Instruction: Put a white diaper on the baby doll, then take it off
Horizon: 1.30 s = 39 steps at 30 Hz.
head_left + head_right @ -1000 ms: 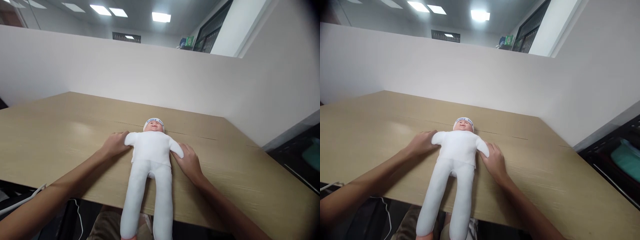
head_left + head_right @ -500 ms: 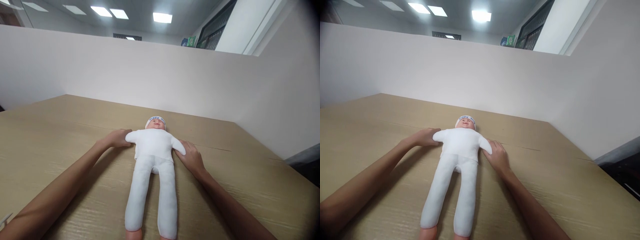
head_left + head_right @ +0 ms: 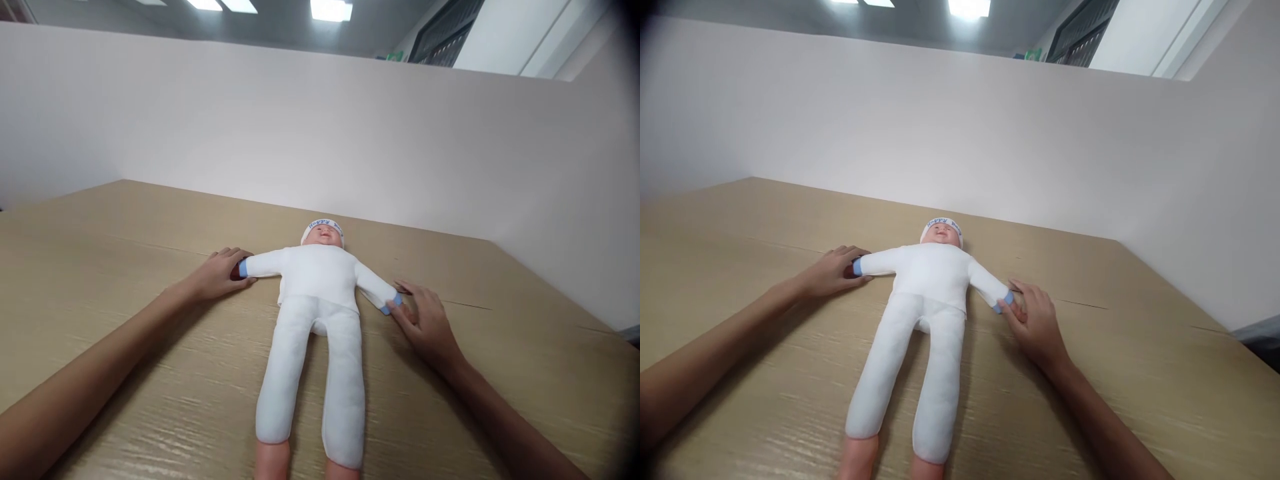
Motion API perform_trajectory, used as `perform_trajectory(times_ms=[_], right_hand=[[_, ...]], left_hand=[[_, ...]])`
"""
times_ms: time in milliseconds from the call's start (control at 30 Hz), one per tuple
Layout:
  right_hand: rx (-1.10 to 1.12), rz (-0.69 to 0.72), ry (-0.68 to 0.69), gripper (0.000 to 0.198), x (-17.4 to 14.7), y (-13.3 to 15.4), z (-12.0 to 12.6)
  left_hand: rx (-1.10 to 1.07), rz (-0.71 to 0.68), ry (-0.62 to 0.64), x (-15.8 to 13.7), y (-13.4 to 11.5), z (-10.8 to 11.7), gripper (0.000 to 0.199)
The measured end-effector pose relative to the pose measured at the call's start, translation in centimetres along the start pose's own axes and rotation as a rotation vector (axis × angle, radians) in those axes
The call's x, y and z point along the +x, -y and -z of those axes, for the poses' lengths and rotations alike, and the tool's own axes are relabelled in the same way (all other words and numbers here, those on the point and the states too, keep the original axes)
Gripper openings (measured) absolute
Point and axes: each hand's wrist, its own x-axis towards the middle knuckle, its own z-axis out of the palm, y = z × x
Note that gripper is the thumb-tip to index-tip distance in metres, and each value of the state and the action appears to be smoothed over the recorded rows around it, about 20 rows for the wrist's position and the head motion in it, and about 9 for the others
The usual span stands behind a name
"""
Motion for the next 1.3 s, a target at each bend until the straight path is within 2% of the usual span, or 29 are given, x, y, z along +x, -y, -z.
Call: perform_trajectory(times_ms=[133,300,467,600,900,1300], right_hand=[[0.086,-0.133,0.006,0.044,-1.6,-0.6,1.6],[0.128,-0.248,0.008,0.041,-2.2,-0.8,2.1],[0.150,-0.359,0.012,0.040,-2.5,-1.5,2.5],[0.136,-0.353,0.023,0.041,-2.6,-1.6,2.6],[0.098,-0.300,0.002,0.041,-2.1,-2.0,1.9],[0.076,-0.333,-0.023,0.050,-2.3,-3.1,1.0]], left_hand=[[-0.086,0.023,-0.095,-2.4,0.1,-0.2,0.065],[-0.246,0.114,-0.209,-3.5,0.7,-0.2,0.062],[-0.358,0.222,-0.212,-3.5,1.9,-0.6,0.060],[-0.380,0.209,-0.188,-3.4,2.0,-0.5,0.059],[-0.431,0.272,-0.194,-3.8,1.4,0.0,0.060],[-0.427,0.245,-0.185,-4.4,2.0,-0.3,0.059]])
